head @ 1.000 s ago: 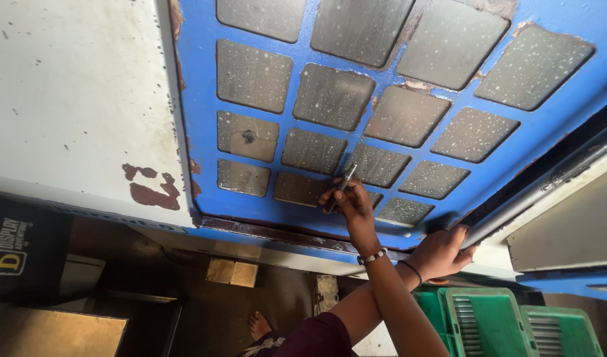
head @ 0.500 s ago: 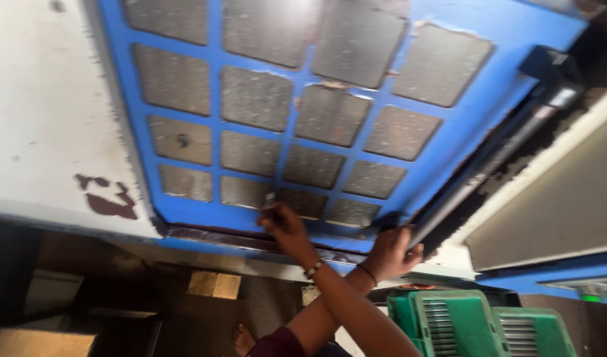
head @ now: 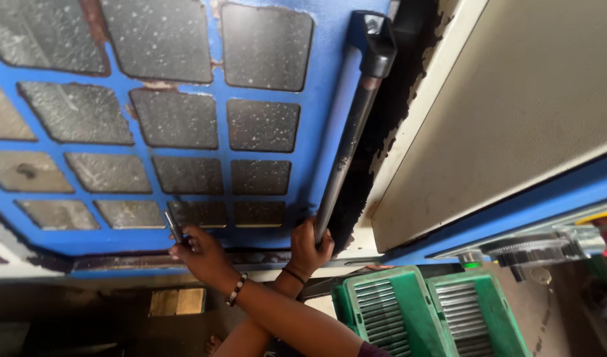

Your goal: The person operates a metal processing machine by inserting cylindrical metal rods into slots on the machine door, closing the door, and pressing a green start button. The person repeats this process for several rods, retrieving processed pieces from the machine interior and placing them on a nearby table.

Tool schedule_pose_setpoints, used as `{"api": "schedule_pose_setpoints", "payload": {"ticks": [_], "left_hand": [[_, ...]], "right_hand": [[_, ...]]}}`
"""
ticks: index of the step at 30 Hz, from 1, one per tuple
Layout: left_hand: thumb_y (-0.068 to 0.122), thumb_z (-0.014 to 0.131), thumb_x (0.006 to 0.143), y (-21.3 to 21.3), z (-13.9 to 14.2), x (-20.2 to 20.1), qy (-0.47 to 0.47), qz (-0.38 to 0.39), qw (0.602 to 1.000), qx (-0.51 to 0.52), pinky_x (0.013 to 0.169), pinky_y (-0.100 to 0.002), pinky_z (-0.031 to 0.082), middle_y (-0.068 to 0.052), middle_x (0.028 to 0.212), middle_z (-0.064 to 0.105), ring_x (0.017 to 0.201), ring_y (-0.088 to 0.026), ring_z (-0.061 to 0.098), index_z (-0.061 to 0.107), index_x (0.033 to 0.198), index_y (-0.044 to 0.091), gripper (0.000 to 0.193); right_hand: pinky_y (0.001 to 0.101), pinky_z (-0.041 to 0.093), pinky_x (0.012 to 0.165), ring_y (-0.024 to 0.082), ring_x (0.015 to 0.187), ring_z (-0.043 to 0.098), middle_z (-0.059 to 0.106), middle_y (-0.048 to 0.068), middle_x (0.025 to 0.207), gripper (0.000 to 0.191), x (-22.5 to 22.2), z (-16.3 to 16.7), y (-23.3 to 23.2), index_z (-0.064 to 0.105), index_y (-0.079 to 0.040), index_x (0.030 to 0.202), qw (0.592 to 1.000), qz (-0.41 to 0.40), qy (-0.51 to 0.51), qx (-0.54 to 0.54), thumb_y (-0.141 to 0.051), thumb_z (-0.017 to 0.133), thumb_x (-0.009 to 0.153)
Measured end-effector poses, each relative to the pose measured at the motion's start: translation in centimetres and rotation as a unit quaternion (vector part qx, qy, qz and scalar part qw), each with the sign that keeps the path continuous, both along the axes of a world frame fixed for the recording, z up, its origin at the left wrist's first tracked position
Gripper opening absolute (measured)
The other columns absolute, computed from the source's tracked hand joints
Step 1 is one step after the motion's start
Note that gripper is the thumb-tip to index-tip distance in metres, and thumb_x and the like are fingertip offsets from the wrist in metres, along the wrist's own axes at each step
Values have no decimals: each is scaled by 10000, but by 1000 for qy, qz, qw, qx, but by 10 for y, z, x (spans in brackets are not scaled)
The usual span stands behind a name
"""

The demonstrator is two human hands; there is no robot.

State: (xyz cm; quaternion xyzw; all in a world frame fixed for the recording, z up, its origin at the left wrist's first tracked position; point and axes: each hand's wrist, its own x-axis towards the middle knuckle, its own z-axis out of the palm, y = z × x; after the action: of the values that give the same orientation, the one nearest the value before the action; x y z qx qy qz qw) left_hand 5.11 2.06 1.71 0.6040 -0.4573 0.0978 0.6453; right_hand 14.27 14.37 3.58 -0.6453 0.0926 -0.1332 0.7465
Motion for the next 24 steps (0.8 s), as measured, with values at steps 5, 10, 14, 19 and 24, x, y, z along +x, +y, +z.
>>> {"api": "schedule_pose_setpoints", "payload": {"ticks": [5, 10, 14, 19, 24], "left_hand": [[87, 670, 835, -8, 6, -8, -11, -4, 1000, -13, 683, -479, 531, -183, 815, 661, 727, -398, 659, 603, 1150, -27, 341], [87, 666, 863, -16, 16, -13, 24, -36, 999, 8, 723, -481, 550, -167, 835, 678, 757, -384, 686, 573, 1241, -45, 412], [101, 693, 852, -19, 12, -16, -17, -1, 1000, 8, 723, -519, 516, -223, 889, 644, 790, -444, 641, 573, 1222, -50, 418], [229, 722, 866, -8, 13, -15, -107, 75, 991, -11, 709, -527, 488, -279, 931, 615, 793, -472, 596, 522, 1197, -67, 487], [207, 651, 960, 19, 44, -17, 130, -115, 982, 78, 750, -447, 569, -159, 876, 716, 824, -348, 739, 552, 1133, 16, 275]], "right_hand": [[266, 541, 727, 123, 933, 686, 697, 38, 1009, 202, -17, 12, -8, 607, -79, 1213, 998, 56, 2, 17, -117, 670, 1025], [256, 552, 661, 107, 923, 720, 721, 14, 983, 222, -22, 29, -26, 612, -136, 1196, 993, 63, 97, 26, -153, 647, 977], [280, 540, 700, 142, 932, 708, 703, 52, 993, 264, -24, 25, -26, 610, -100, 1230, 994, 37, 75, 73, -137, 670, 976], [388, 547, 918, 261, 1081, 679, 685, 140, 1183, 464, -15, 17, -10, 577, -28, 1336, 990, -106, -20, -85, -269, 732, 971], [403, 561, 901, 333, 1008, 719, 726, 194, 1109, 526, -18, 38, 3, 655, -59, 1264, 940, -243, 96, -219, -400, 729, 871]]}}
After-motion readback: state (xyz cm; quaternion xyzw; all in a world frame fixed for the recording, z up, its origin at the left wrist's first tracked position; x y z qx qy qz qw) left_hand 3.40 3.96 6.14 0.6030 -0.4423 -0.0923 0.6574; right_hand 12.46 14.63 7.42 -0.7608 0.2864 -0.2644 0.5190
